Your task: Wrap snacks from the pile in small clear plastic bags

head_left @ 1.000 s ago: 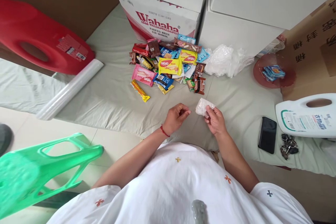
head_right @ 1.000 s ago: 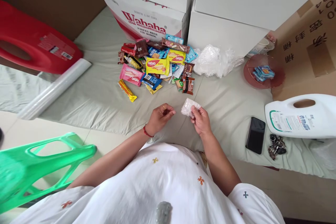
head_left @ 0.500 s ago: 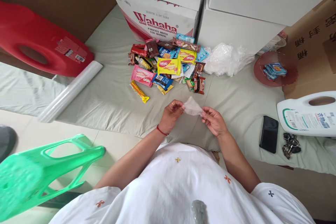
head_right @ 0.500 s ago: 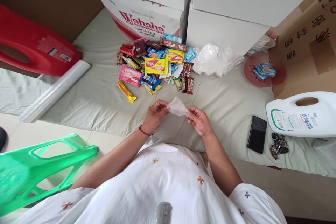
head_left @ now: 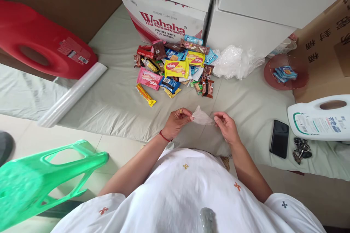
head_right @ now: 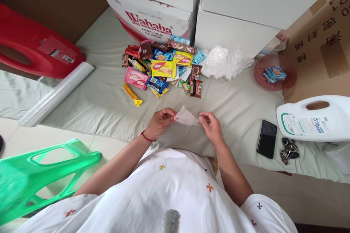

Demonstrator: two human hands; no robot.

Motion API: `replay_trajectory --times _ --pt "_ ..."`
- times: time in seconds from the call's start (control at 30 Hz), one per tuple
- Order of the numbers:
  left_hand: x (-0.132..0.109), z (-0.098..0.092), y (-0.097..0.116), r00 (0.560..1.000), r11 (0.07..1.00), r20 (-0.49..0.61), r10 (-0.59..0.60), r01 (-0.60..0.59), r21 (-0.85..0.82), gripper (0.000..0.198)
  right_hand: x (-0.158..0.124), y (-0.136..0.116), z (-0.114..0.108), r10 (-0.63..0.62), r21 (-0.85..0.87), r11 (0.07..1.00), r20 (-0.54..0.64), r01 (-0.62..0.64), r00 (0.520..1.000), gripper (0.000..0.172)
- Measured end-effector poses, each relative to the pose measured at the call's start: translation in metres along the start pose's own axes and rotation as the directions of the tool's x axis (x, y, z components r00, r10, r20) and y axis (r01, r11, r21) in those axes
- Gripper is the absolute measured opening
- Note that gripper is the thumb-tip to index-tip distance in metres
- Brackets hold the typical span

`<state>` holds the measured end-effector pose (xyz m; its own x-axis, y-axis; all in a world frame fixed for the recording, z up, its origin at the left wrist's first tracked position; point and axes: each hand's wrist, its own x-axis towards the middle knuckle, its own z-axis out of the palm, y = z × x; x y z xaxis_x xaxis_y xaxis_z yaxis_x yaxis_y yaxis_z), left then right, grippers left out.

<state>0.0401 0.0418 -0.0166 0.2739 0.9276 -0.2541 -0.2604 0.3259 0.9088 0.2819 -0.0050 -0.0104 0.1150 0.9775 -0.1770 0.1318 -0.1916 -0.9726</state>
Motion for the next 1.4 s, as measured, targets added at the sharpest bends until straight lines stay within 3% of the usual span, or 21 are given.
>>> replay_trajectory --times 0.07,0.13,0.2,0.23,0.4,0.5,0.57,0.7,0.83,1.0,1.07,1.13,1.23,1.3,1.4 --pt "-0.002 0.003 -0.001 0.999 0.996 0.026 0.043 -0.045 0.074 0.039 0.002 -0.009 0.005 -0.26 -0.27 0.929 0.013 0.254 0.965 0.035" --pt "-0.004 0.005 0.0 0.996 0.995 0.068 0.053 -0.059 0.085 0.04 0.005 -0.018 0.013 -0.408 -0.442 0.787 0.15 0.43 0.901 0.028" --pt "-0.008 0.007 0.0 0.996 0.998 0.08 0.033 -0.038 0.057 0.042 0.008 -0.024 0.022 -0.452 -0.509 0.686 0.262 0.52 0.853 0.015" --pt "-0.01 0.008 -0.001 0.998 0.999 0.067 0.01 -0.013 0.044 0.044 0.01 -0.024 0.027 -0.46 -0.523 0.658 0.289 0.541 0.839 0.018" --pt "-0.016 0.008 -0.008 0.99 0.98 0.008 -0.14 0.137 0.142 0.048 0.008 -0.019 0.042 -0.485 -0.527 0.623 0.32 0.578 0.814 0.024" --pt "-0.013 0.004 -0.012 0.992 0.977 -0.006 -0.13 0.129 0.17 0.043 0.004 -0.016 0.041 -0.486 -0.466 0.69 0.268 0.553 0.832 0.022" --pt "-0.011 0.0 -0.013 0.991 0.987 -0.061 -0.118 0.124 0.104 0.041 0.001 -0.013 0.036 -0.458 -0.399 0.777 0.175 0.488 0.872 0.02" --pt "-0.01 -0.009 -0.008 0.979 0.984 -0.098 -0.176 0.173 -0.043 0.042 -0.002 -0.002 0.026 -0.239 -0.13 0.964 -0.039 0.232 0.97 0.014" --pt "-0.016 -0.005 -0.004 0.978 0.98 -0.078 -0.193 0.189 -0.065 0.042 -0.005 0.006 0.024 -0.064 0.1 0.992 -0.168 0.081 0.984 0.017" --pt "-0.022 0.013 0.001 0.985 0.984 0.044 -0.169 0.166 0.066 0.061 -0.009 0.004 0.03 -0.071 0.082 0.993 -0.122 0.081 0.99 0.019" --pt "-0.02 0.017 0.001 0.983 0.979 0.086 -0.163 0.151 0.138 0.058 -0.007 0.004 0.033 -0.053 0.136 0.988 -0.122 0.07 0.991 0.021" --pt "-0.016 0.016 0.0 0.987 0.983 0.049 -0.155 0.149 0.105 0.055 -0.005 0.005 0.033 0.004 0.242 0.97 -0.138 0.029 0.99 0.024" --pt "-0.011 0.01 -0.001 0.984 0.984 -0.059 -0.167 0.162 -0.076 0.057 -0.003 0.008 0.03 0.112 0.319 0.945 -0.11 -0.071 0.988 0.031" --pt "-0.009 0.006 -0.002 0.984 0.978 -0.074 -0.165 0.153 -0.139 0.056 -0.005 0.008 0.028 0.103 0.205 0.975 -0.078 -0.085 0.992 0.036" --pt "-0.01 0.006 -0.003 0.994 0.988 -0.021 -0.112 0.109 -0.111 0.052 -0.009 0.003 0.024 -0.049 -0.038 0.998 -0.032 0.048 0.998 0.06"
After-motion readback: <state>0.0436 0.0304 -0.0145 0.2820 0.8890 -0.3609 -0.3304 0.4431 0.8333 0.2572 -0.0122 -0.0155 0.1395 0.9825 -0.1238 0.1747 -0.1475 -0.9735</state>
